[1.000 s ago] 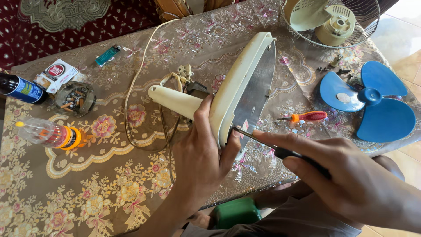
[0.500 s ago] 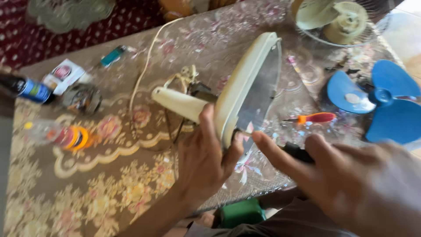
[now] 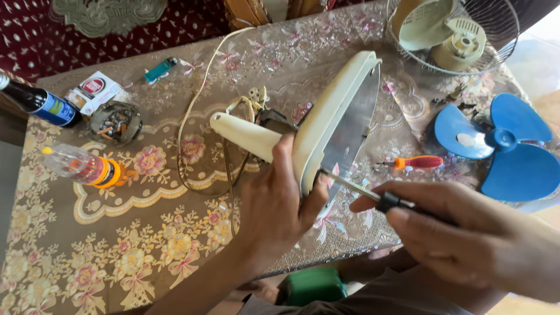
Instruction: The person disassembles a small electric fan by unscrewing the base and motor housing with a screwdriver. They remove screws from the fan base and motor casing, then set the screwdriver down and continue to manipulate the fan components on the table.
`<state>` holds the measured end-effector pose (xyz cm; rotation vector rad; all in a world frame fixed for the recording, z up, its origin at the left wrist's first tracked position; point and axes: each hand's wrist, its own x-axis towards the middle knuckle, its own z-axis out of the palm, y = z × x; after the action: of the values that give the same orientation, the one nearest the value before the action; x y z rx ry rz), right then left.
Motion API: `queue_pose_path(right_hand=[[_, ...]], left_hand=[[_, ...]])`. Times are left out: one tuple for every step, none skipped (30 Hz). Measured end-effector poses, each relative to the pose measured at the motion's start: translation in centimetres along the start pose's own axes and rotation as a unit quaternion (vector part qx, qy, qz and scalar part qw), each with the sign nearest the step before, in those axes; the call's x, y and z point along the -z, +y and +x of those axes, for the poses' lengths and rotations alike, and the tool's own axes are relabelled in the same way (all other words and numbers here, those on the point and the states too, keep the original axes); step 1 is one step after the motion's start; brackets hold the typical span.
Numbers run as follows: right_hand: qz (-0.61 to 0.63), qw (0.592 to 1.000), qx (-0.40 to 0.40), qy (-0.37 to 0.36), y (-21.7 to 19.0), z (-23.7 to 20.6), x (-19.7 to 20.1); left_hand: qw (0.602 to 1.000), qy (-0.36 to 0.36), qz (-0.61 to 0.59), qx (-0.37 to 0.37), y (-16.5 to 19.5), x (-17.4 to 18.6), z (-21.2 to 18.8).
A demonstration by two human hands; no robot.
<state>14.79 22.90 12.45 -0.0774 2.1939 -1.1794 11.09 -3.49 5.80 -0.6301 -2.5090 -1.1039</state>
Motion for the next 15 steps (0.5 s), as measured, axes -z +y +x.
queue_pose_path(right_hand=[[-0.016,1.0,0.005,0.0,-0.2,0.2,0.1],[-0.066,0.996,0.065,0.015,-0.5,0.7,0.1],[-0.198,0.979,0.055,0.0,-0.8,0.9,0.0],[-0.327,0.944,0.05,-0.018,-1.1,1.1,-0.2],[-0.459,0.886,0.07,-0.024,-1.4,1.3,-0.4],[-0.548,0.831,0.094,-0.023,-1.6,1.3,-0.7],[-0.612,0.775,0.159,0.01,-1.7,1.1,-1.1],[-0.675,0.702,0.222,0.047,-1.7,0.9,-1.3],[-0.715,0.639,0.271,0.081,-1.7,0.7,-1.5],[-0.727,0.61,0.299,0.1,-1.6,0.6,-1.7],[-0.723,0.603,0.316,0.117,-1.5,0.4,-1.8],[-0.715,0.601,0.33,0.132,-1.4,0.2,-1.7],[-0.689,0.624,0.34,0.14,-1.4,0.1,-1.5],[-0.648,0.662,0.35,0.142,-1.3,-0.1,-1.0],[-0.616,0.686,0.359,0.142,-1.3,0.0,-0.6]], left_hand=[[1.0,0.004,-0.005,-0.004,0.1,-0.1,0.0],[1.0,0.004,-0.008,-0.005,0.1,-0.1,-0.1],[1.0,0.007,-0.002,-0.009,0.2,-0.1,-0.2],[1.0,0.008,0.006,-0.013,0.2,-0.1,-0.2],[1.0,0.008,0.016,-0.022,0.2,0.0,-0.2],[1.0,-0.001,0.014,-0.022,0.2,0.0,-0.2],[1.0,-0.005,0.011,-0.019,0.1,0.1,-0.1],[1.0,-0.006,0.008,-0.012,0.2,0.1,-0.1],[1.0,-0.008,0.011,-0.005,0.2,0.2,-0.2],[1.0,-0.01,0.008,-0.001,0.2,0.2,-0.1],[1.0,-0.012,0.002,-0.006,0.2,0.2,-0.1],[1.0,-0.011,0.005,-0.021,0.2,0.2,0.0],[0.999,-0.011,0.008,-0.03,0.2,0.1,0.0],[0.999,-0.009,0.017,-0.03,0.3,0.2,-0.1],[1.0,-0.007,0.011,-0.024,0.4,0.1,-0.4]])
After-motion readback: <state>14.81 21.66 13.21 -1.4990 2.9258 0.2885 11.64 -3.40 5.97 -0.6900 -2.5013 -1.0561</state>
